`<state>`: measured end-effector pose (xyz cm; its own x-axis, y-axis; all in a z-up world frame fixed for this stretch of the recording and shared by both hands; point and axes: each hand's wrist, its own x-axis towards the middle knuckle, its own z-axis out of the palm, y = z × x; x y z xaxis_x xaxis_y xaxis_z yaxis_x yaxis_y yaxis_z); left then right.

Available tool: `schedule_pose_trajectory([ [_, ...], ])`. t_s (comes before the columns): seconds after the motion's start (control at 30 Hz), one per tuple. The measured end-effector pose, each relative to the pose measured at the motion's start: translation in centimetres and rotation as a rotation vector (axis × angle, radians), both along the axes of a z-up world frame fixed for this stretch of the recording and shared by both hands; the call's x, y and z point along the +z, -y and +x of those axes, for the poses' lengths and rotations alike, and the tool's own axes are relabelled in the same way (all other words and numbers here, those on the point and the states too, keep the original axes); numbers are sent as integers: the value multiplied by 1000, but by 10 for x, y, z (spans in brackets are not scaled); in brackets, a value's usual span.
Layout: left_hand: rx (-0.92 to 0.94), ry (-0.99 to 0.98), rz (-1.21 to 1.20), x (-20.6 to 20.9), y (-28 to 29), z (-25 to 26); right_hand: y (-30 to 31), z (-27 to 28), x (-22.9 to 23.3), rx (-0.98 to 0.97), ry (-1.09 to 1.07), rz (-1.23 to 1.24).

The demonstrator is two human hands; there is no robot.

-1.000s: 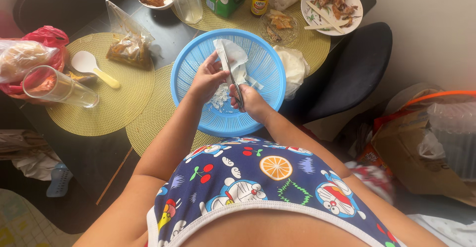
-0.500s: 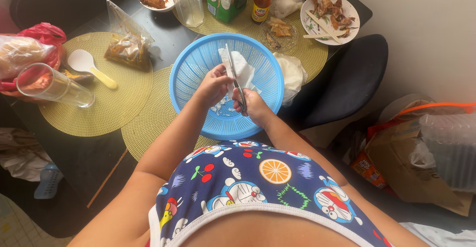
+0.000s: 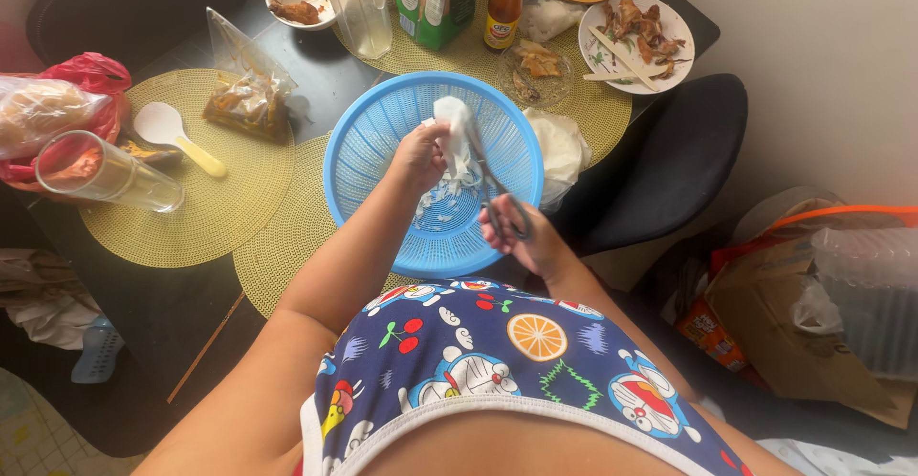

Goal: The person uses scissors to cut sheets of white rice noodles into thin strips over a blue colander. The cut noodles accumulate in the colander as the person continues cutting additional sheets.

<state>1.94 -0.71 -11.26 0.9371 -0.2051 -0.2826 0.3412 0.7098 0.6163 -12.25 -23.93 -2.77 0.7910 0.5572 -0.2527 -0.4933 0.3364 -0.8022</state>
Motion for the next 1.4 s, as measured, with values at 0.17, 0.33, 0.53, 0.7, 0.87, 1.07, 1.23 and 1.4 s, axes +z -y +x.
schedule_pose_trajectory([
  [0.17, 19, 174, 599, -1, 31, 1, 32, 4, 6, -155, 91, -45],
  [0.33, 25, 308, 597, 30, 50, -7, 42, 47, 6, -391, 284, -381],
  [0.53, 3, 224, 325, 42, 65, -15, 31, 106, 15, -375, 551, -681],
  [0.7, 40, 367, 549, 21, 56, -8, 13, 122, 11, -390, 598, -700],
  [0.87, -57, 331, 621, 6, 44, -6, 21, 142, 30, -361, 489, -508],
  [1.07, 39, 387, 260, 41, 51, -2, 16, 170, 32, -365, 466, -448],
  [1.23, 29, 368, 379, 43, 44, 13, 17, 175, 19, -364, 368, -440],
  [1.4, 68, 356, 244, 72, 26, 39, 30, 138, 23, -190, 235, -416],
])
